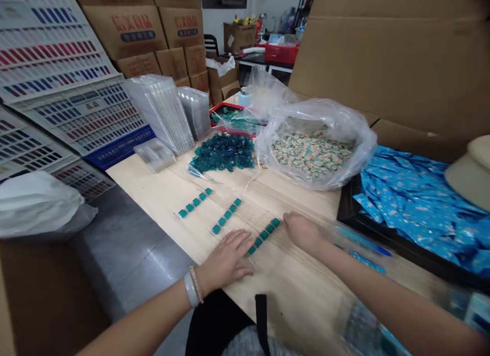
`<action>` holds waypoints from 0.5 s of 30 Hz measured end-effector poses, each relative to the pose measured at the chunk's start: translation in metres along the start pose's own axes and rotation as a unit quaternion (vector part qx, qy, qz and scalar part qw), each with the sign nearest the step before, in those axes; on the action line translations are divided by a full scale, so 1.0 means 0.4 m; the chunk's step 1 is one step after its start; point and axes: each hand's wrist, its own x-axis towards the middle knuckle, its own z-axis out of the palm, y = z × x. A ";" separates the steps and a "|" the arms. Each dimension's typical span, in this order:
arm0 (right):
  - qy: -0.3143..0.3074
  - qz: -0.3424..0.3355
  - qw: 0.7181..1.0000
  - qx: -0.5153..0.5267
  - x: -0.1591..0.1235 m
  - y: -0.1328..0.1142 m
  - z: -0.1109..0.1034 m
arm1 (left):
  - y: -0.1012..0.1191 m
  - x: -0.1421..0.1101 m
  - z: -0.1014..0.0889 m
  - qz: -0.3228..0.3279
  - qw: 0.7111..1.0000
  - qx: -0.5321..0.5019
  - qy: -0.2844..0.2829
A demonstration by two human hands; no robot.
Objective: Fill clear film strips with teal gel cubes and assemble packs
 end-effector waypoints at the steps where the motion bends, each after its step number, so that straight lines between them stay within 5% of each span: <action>1: 0.002 0.007 1.000 0.011 0.008 0.006 0.000 | -0.004 -0.001 0.000 0.001 1.000 0.003 -0.002; 8: -0.033 0.028 0.982 0.186 -0.003 0.055 -0.015 | 0.003 0.022 0.045 0.017 0.999 0.027 0.016; 10: -0.070 0.048 0.926 0.367 -0.024 0.074 -0.028 | 0.010 0.038 0.057 0.027 0.999 0.024 0.030; 13: -0.103 0.066 0.775 0.620 -0.073 0.117 -0.073 | 0.036 0.079 0.047 0.036 0.996 -0.025 0.073; 15: -0.085 0.046 0.731 0.675 -0.119 0.161 -0.128 | 0.079 0.132 0.017 0.036 0.990 -0.090 0.107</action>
